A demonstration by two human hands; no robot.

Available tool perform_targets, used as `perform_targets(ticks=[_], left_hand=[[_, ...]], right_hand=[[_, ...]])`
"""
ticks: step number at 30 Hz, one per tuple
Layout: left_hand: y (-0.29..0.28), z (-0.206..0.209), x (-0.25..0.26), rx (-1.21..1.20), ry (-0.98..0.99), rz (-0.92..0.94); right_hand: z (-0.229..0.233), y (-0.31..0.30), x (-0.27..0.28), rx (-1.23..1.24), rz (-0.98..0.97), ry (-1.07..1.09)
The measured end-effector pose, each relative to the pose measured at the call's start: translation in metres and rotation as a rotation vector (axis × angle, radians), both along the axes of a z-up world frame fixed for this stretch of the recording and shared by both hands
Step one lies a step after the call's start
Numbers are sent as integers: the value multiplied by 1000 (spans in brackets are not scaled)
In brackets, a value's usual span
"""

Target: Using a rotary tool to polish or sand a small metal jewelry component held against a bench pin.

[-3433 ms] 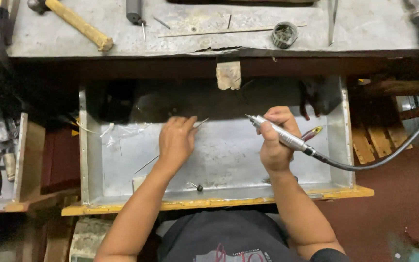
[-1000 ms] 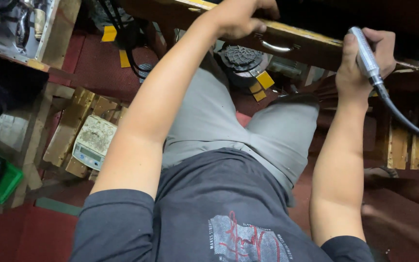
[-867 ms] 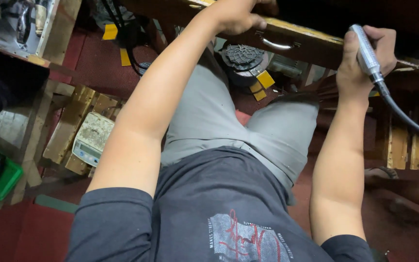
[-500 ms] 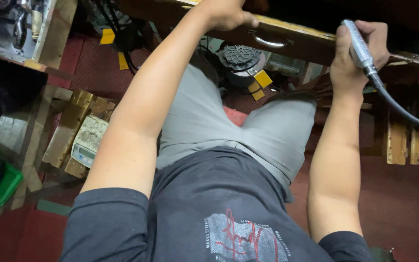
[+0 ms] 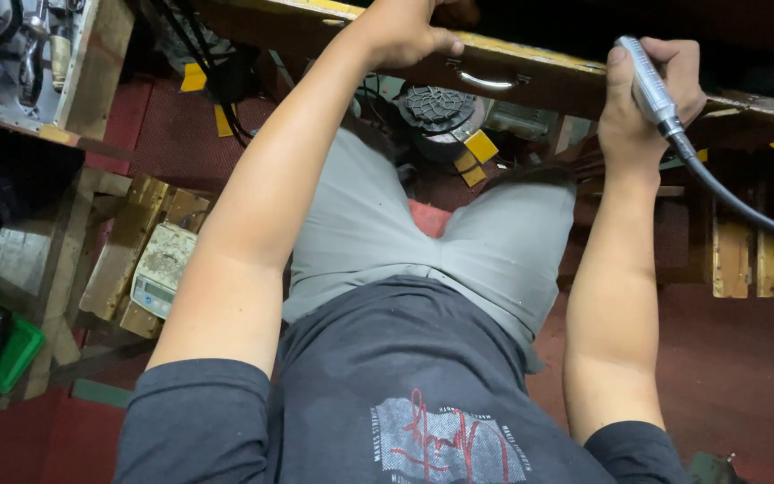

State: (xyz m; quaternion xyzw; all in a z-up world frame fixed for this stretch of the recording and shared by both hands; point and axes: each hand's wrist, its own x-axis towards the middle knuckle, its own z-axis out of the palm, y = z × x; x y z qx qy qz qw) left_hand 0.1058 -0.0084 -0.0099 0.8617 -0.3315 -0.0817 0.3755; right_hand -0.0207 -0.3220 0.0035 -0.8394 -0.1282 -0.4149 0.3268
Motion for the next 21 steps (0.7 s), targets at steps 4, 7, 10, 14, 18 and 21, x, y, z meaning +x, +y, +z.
perform_targets(ticks=[4, 7, 10, 14, 18, 21], left_hand=[[0, 4, 0, 14, 3, 0], [0, 4, 0, -52, 25, -40], [1, 1, 0, -50, -6, -24], [1, 3, -4, -46, -46, -12], [-1, 3, -3, -67, 39, 6], [-1, 3, -1, -96, 18, -10]], right_hand=[[0, -1, 1, -6, 17, -16], [0, 0, 1, 4, 14, 0], [-1, -1, 2, 45, 34, 17], [0, 1, 3, 3, 4, -10], [-2, 1, 4, -15, -15, -17], [-3, 0, 6, -4, -1, -29]])
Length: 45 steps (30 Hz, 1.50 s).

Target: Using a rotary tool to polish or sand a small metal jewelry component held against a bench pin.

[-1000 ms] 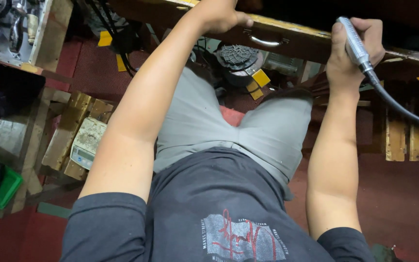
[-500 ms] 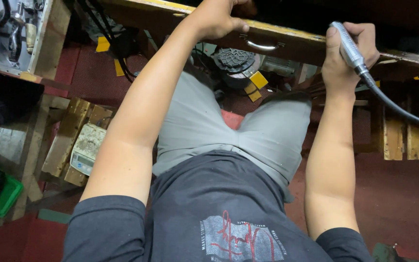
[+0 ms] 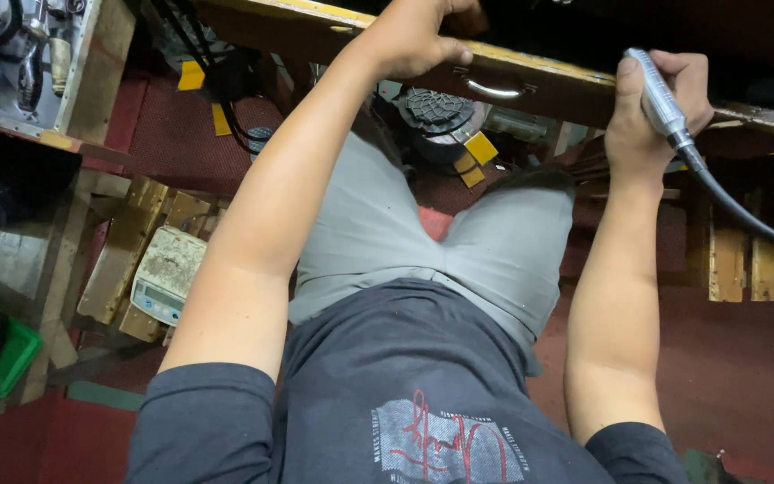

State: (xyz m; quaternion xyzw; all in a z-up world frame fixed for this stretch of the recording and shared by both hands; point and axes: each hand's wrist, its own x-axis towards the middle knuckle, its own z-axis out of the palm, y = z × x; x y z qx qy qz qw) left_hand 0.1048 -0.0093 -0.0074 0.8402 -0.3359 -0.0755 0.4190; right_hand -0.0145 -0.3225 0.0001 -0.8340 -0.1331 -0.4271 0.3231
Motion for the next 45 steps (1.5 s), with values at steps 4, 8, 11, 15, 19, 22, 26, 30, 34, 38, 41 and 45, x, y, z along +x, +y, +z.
perform_targets(ticks=[4, 8, 11, 15, 19, 22, 26, 30, 34, 38, 41, 45], left_hand=[[1, 5, -3, -17, -7, 32], [0, 5, -3, -89, -18, -19], [0, 4, -4, -110, -33, -22], [0, 10, -7, -111, -59, -2], [-6, 5, -9, -50, -255, -34], [-14, 12, -20, 127, -237, 62], [-30, -2, -28, 196, -290, 205], [-31, -19, -37, 96, -503, 241], [-16, -13, -79, -28, -602, 197], [-6, -6, -137, -17, -644, 206], [3, 2, -179, -25, -580, 198], [12, 14, -232, 3, -453, 176]], right_hand=[[1, 1, -1, 2, -5, 16], [0, 0, 0, -8, -18, 7], [1, 1, -1, -12, -27, 22], [0, -2, 0, -6, 8, 35], [-1, -4, 1, -24, 6, 31], [-3, -7, 1, -55, -12, 15], [0, -8, -2, -42, -28, 54], [4, -4, -18, -81, -87, 142], [6, 3, -54, 2, -98, 145], [21, 12, -102, 26, -130, 338], [34, 15, -120, 50, -117, 488], [57, 30, -110, 83, -25, 601]])
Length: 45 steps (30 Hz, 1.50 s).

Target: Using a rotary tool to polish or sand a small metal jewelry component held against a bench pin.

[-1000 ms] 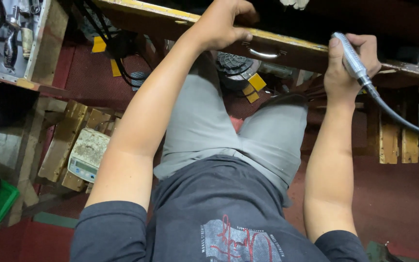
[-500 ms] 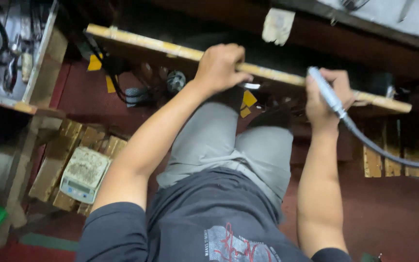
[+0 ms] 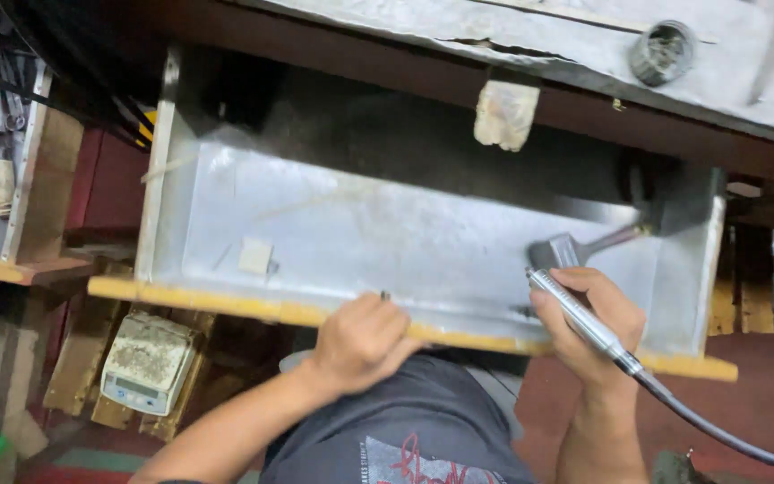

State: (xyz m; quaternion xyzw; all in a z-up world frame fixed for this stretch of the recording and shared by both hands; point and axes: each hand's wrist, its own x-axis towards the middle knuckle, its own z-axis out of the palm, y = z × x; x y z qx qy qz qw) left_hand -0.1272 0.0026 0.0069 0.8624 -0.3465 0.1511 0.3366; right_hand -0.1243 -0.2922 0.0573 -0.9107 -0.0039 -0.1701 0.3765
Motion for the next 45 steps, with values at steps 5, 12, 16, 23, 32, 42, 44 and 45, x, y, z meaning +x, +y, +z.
perform_targets(ticks=[5, 12, 16, 23, 32, 42, 44, 45], left_hand=[[9, 16, -19, 23, 100, -108], [24, 20, 66, 103, 185, 43], [35, -34, 114, 462, 247, 274], [34, -72, 120, 332, 128, 203], [28, -9, 125, 68, 126, 25], [-23, 110, 179, -237, 342, -35], [-25, 109, 188, -207, 403, -29], [-26, 108, 193, -172, 465, -26]], right_hand=[[14, 17, 25, 53, 263, -86], [16, 25, 48, 80, 258, -247], [29, 19, 57, 46, 216, -330], [46, 14, 73, 62, 58, -402], [59, 18, 92, 367, 54, -494], [84, 51, 116, 275, 29, -739], [75, 54, 120, 247, 64, -750], [70, 55, 122, 220, 95, -761]])
